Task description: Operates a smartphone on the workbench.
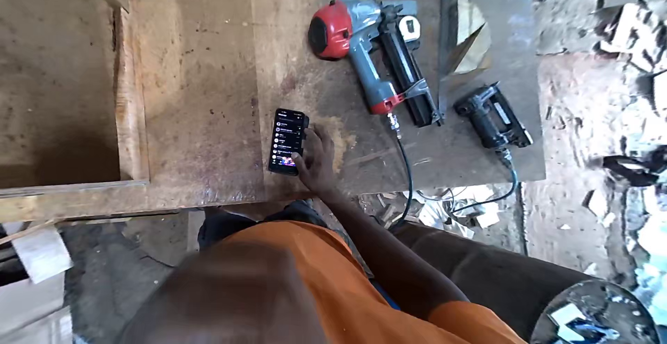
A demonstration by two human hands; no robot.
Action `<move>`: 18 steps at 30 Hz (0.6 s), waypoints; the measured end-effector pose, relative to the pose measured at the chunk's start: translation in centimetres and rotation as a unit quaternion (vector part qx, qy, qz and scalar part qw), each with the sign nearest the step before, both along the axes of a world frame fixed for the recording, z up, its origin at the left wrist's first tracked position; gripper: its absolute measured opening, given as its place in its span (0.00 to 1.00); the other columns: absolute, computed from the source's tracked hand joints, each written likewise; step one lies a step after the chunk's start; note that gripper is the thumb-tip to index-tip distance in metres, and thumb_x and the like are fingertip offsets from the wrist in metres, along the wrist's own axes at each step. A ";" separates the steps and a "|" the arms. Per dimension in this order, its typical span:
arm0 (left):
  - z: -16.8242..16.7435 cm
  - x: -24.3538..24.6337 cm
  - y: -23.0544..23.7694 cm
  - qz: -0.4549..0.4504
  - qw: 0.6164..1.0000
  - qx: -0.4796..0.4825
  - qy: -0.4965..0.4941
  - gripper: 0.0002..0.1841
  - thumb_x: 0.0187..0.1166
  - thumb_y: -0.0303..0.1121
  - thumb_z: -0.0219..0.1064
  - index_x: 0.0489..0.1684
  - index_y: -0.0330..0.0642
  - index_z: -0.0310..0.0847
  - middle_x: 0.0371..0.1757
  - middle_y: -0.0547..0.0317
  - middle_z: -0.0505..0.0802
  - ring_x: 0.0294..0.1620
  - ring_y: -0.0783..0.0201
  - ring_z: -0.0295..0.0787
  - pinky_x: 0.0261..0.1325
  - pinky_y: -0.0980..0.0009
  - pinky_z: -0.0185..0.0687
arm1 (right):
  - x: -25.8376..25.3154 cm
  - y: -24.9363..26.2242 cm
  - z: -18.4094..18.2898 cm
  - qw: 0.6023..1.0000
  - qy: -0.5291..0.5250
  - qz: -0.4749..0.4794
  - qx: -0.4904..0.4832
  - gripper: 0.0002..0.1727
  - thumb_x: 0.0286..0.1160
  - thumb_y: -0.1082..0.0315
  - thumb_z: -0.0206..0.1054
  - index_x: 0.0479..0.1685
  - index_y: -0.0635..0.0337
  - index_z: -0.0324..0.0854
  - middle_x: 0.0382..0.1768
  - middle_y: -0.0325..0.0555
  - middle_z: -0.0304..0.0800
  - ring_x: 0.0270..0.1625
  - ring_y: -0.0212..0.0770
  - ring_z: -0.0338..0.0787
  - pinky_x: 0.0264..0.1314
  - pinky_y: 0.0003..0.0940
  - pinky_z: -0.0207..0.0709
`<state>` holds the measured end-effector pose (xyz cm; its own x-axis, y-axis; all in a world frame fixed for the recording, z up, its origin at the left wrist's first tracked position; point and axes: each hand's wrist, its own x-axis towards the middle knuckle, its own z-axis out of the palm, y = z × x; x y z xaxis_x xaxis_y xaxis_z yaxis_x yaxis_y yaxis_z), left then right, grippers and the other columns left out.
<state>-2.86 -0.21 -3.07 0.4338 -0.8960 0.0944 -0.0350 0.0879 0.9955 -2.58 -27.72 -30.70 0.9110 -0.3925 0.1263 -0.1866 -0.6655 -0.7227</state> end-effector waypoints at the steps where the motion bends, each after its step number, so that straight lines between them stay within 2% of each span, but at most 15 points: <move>1: -1.9 1.6 -0.7 0.040 0.998 0.033 -0.042 0.15 0.77 0.51 0.73 0.51 0.54 0.92 0.45 0.69 0.96 0.43 0.68 0.93 0.43 0.65 0.94 | 0.0 0.0 0.0 1.000 -0.001 -0.005 -0.001 0.39 0.74 0.40 0.67 0.83 0.50 0.73 0.88 0.55 0.62 0.88 0.58 0.65 0.84 0.63 0.64; 3: -5.6 4.6 -2.1 0.133 0.973 0.151 -0.111 0.15 0.83 0.50 0.66 0.55 0.53 0.89 0.46 0.70 0.94 0.40 0.69 0.92 0.38 0.67 0.94 | 0.4 0.2 0.2 1.000 0.016 -0.014 -0.019 0.39 0.75 0.37 0.62 0.84 0.46 0.72 0.89 0.55 0.61 0.86 0.59 0.65 0.81 0.64 0.66; 5: -10.9 6.4 -2.3 0.218 0.933 0.267 -0.103 0.17 0.86 0.49 0.63 0.62 0.52 0.86 0.51 0.65 0.93 0.44 0.68 0.91 0.44 0.65 0.91 | 0.9 0.4 0.4 0.998 0.046 -0.019 -0.039 0.38 0.76 0.33 0.58 0.86 0.37 0.70 0.90 0.56 0.57 0.86 0.63 0.64 0.77 0.68 0.65; 7: -16.6 7.7 -2.0 0.283 0.892 0.333 -0.117 0.17 0.84 0.44 0.66 0.64 0.49 0.85 0.58 0.58 0.91 0.54 0.64 0.90 0.56 0.60 0.89 | 1.4 0.6 0.5 0.996 0.078 -0.019 -0.047 0.37 0.76 0.30 0.55 0.86 0.27 0.69 0.93 0.54 0.50 0.87 0.64 0.60 0.75 0.71 0.62; 8: -18.8 8.0 -1.7 0.288 0.877 0.361 -0.133 0.19 0.83 0.44 0.67 0.67 0.49 0.84 0.63 0.54 0.89 0.62 0.59 0.87 0.64 0.54 0.85 | 1.6 0.6 0.6 0.994 0.093 -0.016 -0.052 0.36 0.77 0.29 0.53 0.86 0.24 0.68 0.94 0.53 0.48 0.88 0.65 0.59 0.75 0.72 0.62; 10: -21.9 8.3 -1.2 0.275 0.858 0.393 -0.183 0.24 0.82 0.47 0.67 0.73 0.49 0.81 0.72 0.49 0.85 0.77 0.49 0.77 0.79 0.45 0.73 | 1.8 0.7 0.7 0.991 0.113 -0.014 -0.073 0.34 0.77 0.29 0.52 0.84 0.21 0.70 0.95 0.51 0.46 0.88 0.64 0.59 0.72 0.70 0.63; 11: -22.9 8.4 -1.2 0.277 0.849 0.399 -0.207 0.25 0.81 0.49 0.67 0.74 0.49 0.81 0.74 0.49 0.84 0.79 0.46 0.74 0.81 0.44 0.69 | 1.9 0.8 0.6 0.989 0.119 -0.015 -0.083 0.34 0.77 0.29 0.52 0.84 0.20 0.71 0.95 0.49 0.46 0.87 0.63 0.59 0.72 0.70 0.63; 14: -24.6 9.2 -1.5 0.297 0.828 0.393 -0.267 0.26 0.82 0.52 0.65 0.75 0.51 0.80 0.73 0.48 0.83 0.78 0.44 0.74 0.79 0.46 0.70 | 1.8 0.9 0.5 0.993 0.090 -0.028 -0.069 0.35 0.77 0.30 0.55 0.85 0.24 0.70 0.94 0.50 0.50 0.86 0.62 0.62 0.70 0.69 0.65; 18: -26.7 10.0 -1.6 0.339 0.798 0.367 -0.337 0.23 0.83 0.54 0.60 0.69 0.57 0.85 0.65 0.53 0.88 0.69 0.49 0.80 0.71 0.52 0.76 | 1.4 0.7 0.4 0.999 0.018 -0.044 -0.009 0.37 0.78 0.38 0.59 0.86 0.44 0.71 0.90 0.58 0.57 0.85 0.62 0.64 0.79 0.65 0.63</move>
<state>7.14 -1.79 -29.78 0.9145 -0.3988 0.0683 -0.3764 -0.7768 0.5049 -1.23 -26.98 -30.34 0.8774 -0.4689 0.1016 -0.2703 -0.6581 -0.7027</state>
